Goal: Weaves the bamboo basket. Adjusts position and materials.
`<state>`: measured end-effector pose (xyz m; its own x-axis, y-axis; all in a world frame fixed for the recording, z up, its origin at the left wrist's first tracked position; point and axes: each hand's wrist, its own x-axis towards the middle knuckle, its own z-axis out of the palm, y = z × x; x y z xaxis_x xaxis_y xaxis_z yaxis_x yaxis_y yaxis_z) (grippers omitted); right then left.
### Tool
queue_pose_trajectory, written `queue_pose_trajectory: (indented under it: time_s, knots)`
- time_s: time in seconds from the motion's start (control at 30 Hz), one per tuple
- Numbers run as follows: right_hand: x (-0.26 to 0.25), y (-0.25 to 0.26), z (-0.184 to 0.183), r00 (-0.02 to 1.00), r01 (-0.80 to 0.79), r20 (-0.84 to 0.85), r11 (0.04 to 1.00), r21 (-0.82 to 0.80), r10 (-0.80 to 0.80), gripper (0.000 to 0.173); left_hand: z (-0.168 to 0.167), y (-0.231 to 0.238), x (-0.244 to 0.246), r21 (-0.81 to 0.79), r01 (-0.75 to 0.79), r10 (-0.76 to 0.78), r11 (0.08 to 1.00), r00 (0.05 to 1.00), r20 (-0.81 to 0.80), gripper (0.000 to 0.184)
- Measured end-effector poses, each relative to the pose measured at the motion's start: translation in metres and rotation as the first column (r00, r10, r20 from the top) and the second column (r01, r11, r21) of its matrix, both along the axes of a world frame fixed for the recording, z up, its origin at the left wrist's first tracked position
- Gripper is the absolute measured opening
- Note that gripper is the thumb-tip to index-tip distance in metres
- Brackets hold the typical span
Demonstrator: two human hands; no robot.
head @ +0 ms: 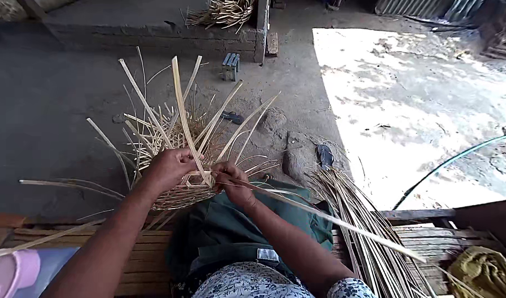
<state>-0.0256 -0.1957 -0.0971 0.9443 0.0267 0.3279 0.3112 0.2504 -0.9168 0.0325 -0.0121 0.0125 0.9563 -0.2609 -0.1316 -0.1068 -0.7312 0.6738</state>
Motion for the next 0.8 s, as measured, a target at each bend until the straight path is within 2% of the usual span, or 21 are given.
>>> queue_pose_trajectory:
  time_s: [0.13,0.2,0.3,0.37,0.4,0.47,0.5,0.53,0.6,0.67,0.73,0.8]
  knots:
    - [-0.002,0.000,-0.006,0.986,0.103,0.146,0.985,-0.140,-0.082,0.030,-0.004,0.003,-0.008,-0.232,0.040,-0.023,0.972,0.997,0.075,0.008]
    - [-0.002,0.000,-0.007,0.978,0.175,0.151,0.964,-0.198,-0.147,0.032,-0.013,0.008,-0.011,-0.241,0.172,-0.107,0.955,0.959,0.261,0.009]
    - [-0.002,0.000,-0.001,0.952,0.293,0.212,0.862,-0.414,-0.222,0.036,-0.027,0.007,-0.014,-0.033,0.274,-0.208,0.961,0.798,0.566,0.021]
    - [-0.003,-0.001,0.002,0.925,0.353,0.320,0.771,-0.529,-0.205,0.040,-0.025,0.001,-0.014,0.132,0.237,-0.263,0.963,0.701,0.662,0.030]
    - [-0.005,-0.002,0.003,0.925,0.349,0.335,0.757,-0.552,-0.182,0.040,-0.025,-0.003,-0.013,0.186,0.200,-0.273,0.962,0.675,0.685,0.037]
    - [-0.005,-0.006,0.004,0.954,0.271,0.260,0.798,-0.538,-0.149,0.038,-0.027,-0.009,-0.014,0.272,0.173,-0.322,0.947,0.563,0.761,0.050]
    - [-0.004,-0.010,0.008,0.975,0.208,0.174,0.842,-0.497,-0.139,0.034,-0.028,-0.012,-0.016,0.314,0.209,-0.377,0.926,0.484,0.790,0.048]
    - [-0.002,-0.013,0.013,0.988,0.153,0.073,0.894,-0.420,-0.135,0.029,-0.028,-0.016,-0.017,0.371,0.274,-0.458,0.887,0.431,0.778,0.045]
    - [-0.001,-0.018,0.023,0.986,0.078,-0.131,0.980,-0.185,-0.103,0.018,-0.032,-0.023,-0.017,0.510,0.356,-0.622,0.783,0.420,0.661,0.045]
    - [-0.001,-0.022,0.027,0.973,0.066,-0.221,0.997,-0.040,-0.073,0.027,-0.024,-0.026,-0.014,0.604,0.340,-0.687,0.721,0.457,0.564,0.051]
    - [0.001,-0.029,0.034,0.960,0.106,-0.241,0.980,-0.170,-0.145,0.040,-0.002,-0.029,-0.011,0.623,0.282,-0.665,0.730,0.506,0.550,0.042]
    - [0.004,-0.037,0.049,0.947,0.142,-0.204,0.893,-0.427,-0.248,0.041,0.027,-0.033,-0.014,0.638,0.208,-0.637,0.741,0.520,0.570,0.029]
